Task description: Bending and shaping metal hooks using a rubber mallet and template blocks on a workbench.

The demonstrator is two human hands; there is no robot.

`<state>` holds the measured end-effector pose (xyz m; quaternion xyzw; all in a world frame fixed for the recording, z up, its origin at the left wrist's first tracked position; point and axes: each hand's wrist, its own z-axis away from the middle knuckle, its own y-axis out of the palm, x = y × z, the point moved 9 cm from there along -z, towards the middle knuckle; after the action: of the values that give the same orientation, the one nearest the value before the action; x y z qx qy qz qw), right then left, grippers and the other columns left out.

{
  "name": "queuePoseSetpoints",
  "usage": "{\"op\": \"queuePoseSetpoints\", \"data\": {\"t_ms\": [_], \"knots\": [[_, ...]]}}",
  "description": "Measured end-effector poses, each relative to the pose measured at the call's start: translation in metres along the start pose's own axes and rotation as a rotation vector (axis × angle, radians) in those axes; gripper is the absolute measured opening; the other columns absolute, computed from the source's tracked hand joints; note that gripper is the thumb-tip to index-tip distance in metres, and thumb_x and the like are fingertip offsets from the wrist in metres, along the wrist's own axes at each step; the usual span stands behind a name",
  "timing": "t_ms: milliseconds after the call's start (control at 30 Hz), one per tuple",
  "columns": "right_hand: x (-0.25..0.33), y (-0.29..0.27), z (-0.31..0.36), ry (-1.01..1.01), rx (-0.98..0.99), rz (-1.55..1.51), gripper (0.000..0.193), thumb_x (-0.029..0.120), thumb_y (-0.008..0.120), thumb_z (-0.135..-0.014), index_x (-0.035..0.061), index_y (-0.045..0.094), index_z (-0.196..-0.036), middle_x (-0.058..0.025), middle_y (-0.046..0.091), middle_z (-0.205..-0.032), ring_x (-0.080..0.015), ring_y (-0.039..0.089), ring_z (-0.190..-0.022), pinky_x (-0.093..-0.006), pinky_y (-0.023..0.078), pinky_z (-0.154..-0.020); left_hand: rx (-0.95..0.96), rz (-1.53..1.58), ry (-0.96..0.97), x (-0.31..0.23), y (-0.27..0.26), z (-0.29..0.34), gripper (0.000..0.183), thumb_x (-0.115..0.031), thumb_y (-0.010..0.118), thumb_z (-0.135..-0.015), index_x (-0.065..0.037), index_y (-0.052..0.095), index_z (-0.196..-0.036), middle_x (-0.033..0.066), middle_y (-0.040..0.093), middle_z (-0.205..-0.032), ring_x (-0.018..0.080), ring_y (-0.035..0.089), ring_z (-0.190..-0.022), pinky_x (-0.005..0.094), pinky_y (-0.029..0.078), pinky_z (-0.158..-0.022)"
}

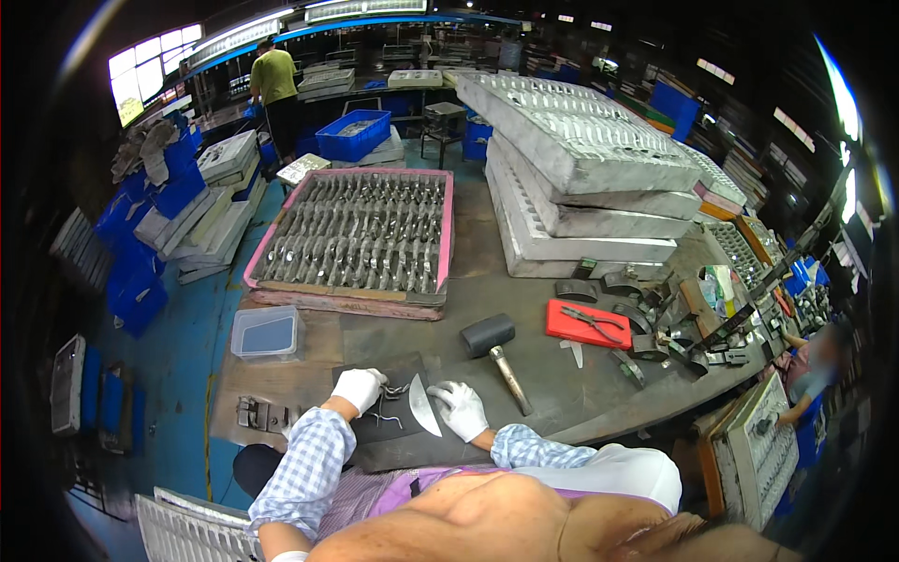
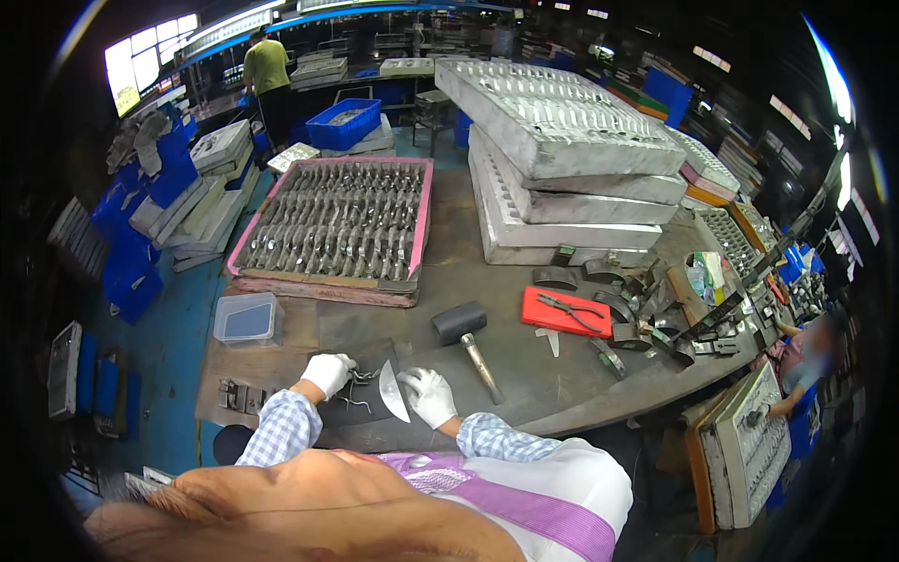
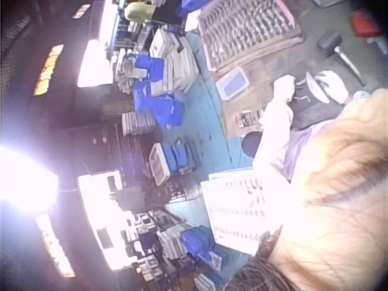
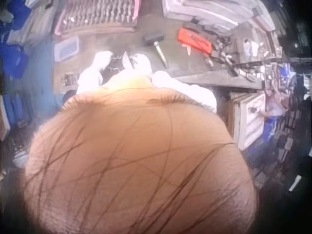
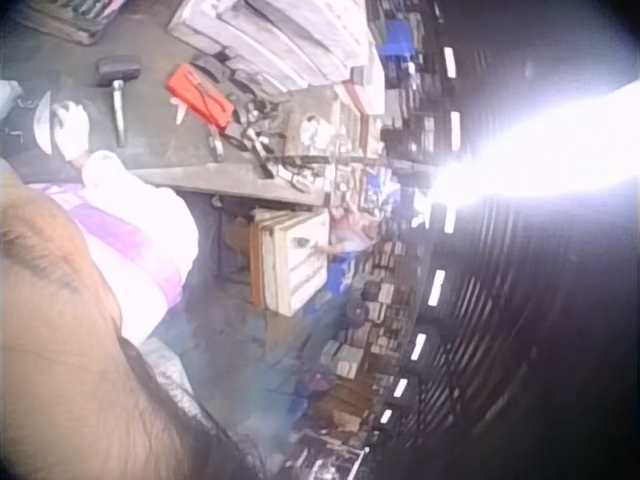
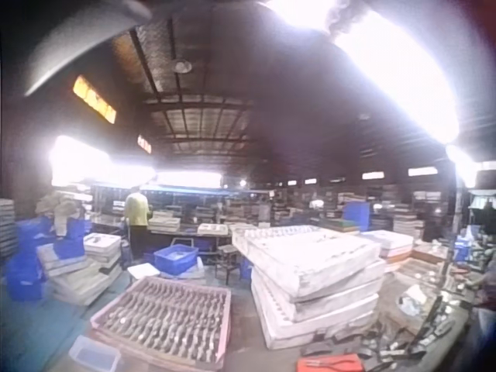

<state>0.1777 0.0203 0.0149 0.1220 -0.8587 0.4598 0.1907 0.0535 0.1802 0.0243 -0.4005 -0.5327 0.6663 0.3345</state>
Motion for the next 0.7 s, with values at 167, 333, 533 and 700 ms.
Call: {"op": "queuePoseSetpoints", "data": {"t_ms": [167,333,533,700], "knots": [[-0.007,-0.001,0.002,0.037,0.007,0.016,0.033,0.011,0.065,-0.079,0.0189,0.068,-0.111,-0.0052,0.063,-0.108,-0.0306,0.060,-0.091,-0.0439,0.051,-0.080,0.034,-0.039,-0.001,-0.020,0.012,-0.007,0.021,-0.020,0.061,-0.086,-0.013,0.072,-0.102,0.0128,0.072,-0.098,0.0318,0.069,-0.092,0.0424,0.054,-0.078],[-0.003,0.004,-0.004,-0.001,0.056,0.017,0.035,0.010,0.064,-0.078,0.0189,0.068,-0.111,-0.0059,0.064,-0.108,-0.0311,0.060,-0.091,-0.0439,0.050,-0.082,-0.111,-0.064,-0.162,-0.009,0.022,-0.015,0.018,-0.012,0.052,-0.087,-0.005,0.069,-0.092,0.0170,0.072,-0.089,0.0336,0.071,-0.085,0.0429,0.056,-0.074],[0.005,0.012,-0.012,0.010,0.044,-0.038,0.025,0.011,0.065,-0.083,0.0159,0.071,-0.106,-0.0121,0.066,-0.109,-0.0333,0.060,-0.101,-0.0429,0.048,-0.090,-0.159,-0.019,-0.182,-0.020,0.008,-0.005,0.011,-0.014,0.066,-0.074,-0.007,0.075,-0.077,0.0165,0.071,-0.079,0.0342,0.071,-0.079,0.0438,0.057,-0.071],[0.004,0.022,0.001,-0.033,0.127,-0.034,0.029,0.010,0.063,-0.085,0.0085,0.069,-0.114,-0.0155,0.064,-0.114,-0.0345,0.059,-0.104,-0.0455,0.046,-0.091,-0.529,0.022,-0.139,-0.032,0.011,0.020,0.008,-0.017,0.067,-0.067,-0.010,0.070,-0.066,0.0109,0.067,-0.064,0.0314,0.069,-0.065,0.0424,0.055,-0.058]]}}
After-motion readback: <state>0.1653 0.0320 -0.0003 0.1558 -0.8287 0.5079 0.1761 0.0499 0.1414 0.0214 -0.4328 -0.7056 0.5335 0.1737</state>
